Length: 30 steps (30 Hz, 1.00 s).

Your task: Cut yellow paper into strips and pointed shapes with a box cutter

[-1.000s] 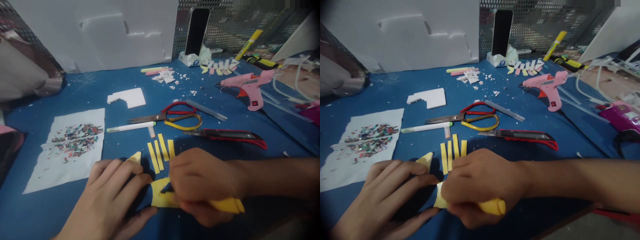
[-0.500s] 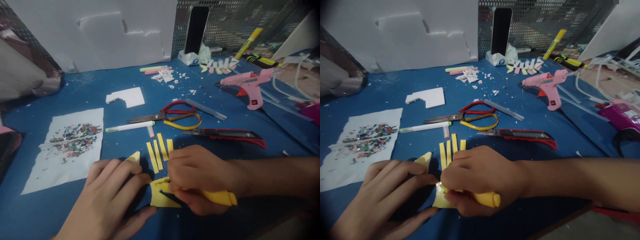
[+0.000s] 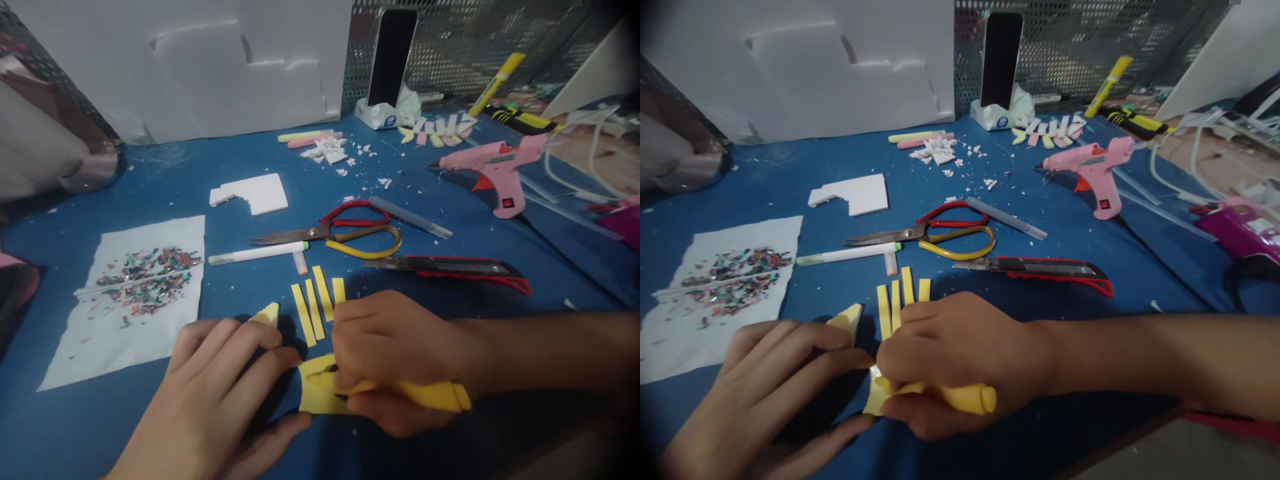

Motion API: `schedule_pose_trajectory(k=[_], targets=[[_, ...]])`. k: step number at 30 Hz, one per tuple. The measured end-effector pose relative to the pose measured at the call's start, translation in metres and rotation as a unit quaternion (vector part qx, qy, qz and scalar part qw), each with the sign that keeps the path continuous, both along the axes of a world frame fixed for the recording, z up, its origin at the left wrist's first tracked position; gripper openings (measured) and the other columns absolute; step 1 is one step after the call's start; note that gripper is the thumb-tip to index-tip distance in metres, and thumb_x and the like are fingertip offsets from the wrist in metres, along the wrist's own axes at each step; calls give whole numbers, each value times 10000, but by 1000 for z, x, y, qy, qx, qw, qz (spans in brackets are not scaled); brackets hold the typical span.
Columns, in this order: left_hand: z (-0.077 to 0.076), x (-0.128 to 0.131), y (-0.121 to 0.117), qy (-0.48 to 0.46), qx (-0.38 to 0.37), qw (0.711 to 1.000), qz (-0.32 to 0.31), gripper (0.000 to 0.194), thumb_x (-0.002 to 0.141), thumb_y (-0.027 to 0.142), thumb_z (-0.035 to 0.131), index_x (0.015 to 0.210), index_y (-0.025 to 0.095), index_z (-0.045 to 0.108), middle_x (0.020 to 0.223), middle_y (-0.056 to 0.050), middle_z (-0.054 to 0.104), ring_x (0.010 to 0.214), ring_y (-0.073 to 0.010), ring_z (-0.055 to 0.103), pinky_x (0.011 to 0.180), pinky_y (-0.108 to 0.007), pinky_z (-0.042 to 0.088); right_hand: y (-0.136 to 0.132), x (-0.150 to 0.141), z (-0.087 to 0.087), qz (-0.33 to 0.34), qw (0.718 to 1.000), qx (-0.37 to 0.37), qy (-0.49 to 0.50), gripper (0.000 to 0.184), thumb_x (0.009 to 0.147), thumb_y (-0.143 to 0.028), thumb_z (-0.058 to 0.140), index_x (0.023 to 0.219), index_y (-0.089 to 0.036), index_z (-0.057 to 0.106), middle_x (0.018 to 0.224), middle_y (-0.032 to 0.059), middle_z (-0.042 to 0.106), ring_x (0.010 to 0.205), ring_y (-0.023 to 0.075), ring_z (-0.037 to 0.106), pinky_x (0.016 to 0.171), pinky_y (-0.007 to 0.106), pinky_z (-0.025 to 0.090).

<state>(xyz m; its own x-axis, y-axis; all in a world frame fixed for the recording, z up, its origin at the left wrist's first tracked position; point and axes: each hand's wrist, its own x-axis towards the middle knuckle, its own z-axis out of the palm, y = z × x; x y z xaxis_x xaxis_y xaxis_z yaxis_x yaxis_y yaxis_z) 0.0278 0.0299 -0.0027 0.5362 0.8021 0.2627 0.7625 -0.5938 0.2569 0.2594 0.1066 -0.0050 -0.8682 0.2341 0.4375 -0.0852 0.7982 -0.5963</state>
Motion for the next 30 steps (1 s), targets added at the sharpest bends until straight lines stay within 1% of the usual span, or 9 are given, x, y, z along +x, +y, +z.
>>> schedule_pose_trajectory(k=[4,8,11,12,15,19,21,27,30], targets=[[0,0,1,-11,8,1000,-3,221,849,380,618,1011,240,568,938,-7,592,859,-190,543,764,-365,318,-1,0,1,32,999,-6,32,204,951,-283,376,792,-185,459,630,-27,505,590,118,435,611,255,383],[0,0,2,-8,6,1000,-5,229,855,399,610,1005,231,572,923,-12,592,840,-197,554,754,-363,319,-1,0,0,-1,1000,-10,9,198,942,-313,437,809,-174,485,676,-11,543,632,123,460,618,256,386],[1,0,1,-12,2,1000,-5,238,848,388,623,1021,234,572,939,-16,596,854,-205,555,757,-368,316,0,-1,-1,40,998,-23,42,242,954,-314,391,770,-180,475,603,-33,498,575,112,443,605,241,393],[1,0,1,-12,-1,1000,-5,239,845,381,630,1025,235,572,943,-16,597,856,-206,553,759,-368,315,0,-1,-1,47,998,-26,44,239,956,-305,384,779,-178,482,611,-30,510,588,112,461,626,238,407],[1,0,1,-10,-7,1000,-4,223,840,363,633,1016,239,573,930,-12,595,846,-204,543,762,-365,308,1,-1,-1,19,999,-16,33,206,951,-303,421,840,-159,517,706,4,579,686,127,520,691,256,429],[1,0,1,-8,3,1000,-8,230,844,369,628,1018,231,569,943,-7,587,854,-192,543,772,-353,311,0,-2,0,38,998,-1,49,277,961,-305,385,750,-166,497,594,-26,510,565,114,452,620,259,397],[1,-1,1,-5,2,1000,-9,244,854,385,618,1031,226,564,958,-10,586,868,-192,539,781,-355,310,0,-4,0,50,997,-1,65,313,970,-294,348,715,-171,482,557,-35,488,530,110,436,622,260,398],[2,0,2,-9,-20,1000,-4,232,868,341,608,1058,218,555,972,-25,571,864,-196,511,781,-369,298,-1,-6,-1,34,995,2,93,270,970,-291,389,773,-156,513,589,-25,551,559,109,488,662,253,419],[3,0,2,1,-19,1000,1,219,869,350,598,1045,227,555,947,-17,580,856,-195,516,780,-366,300,-1,-4,0,4,998,-6,70,289,971,-335,398,796,-150,534,635,-10,575,614,115,510,693,256,430]])
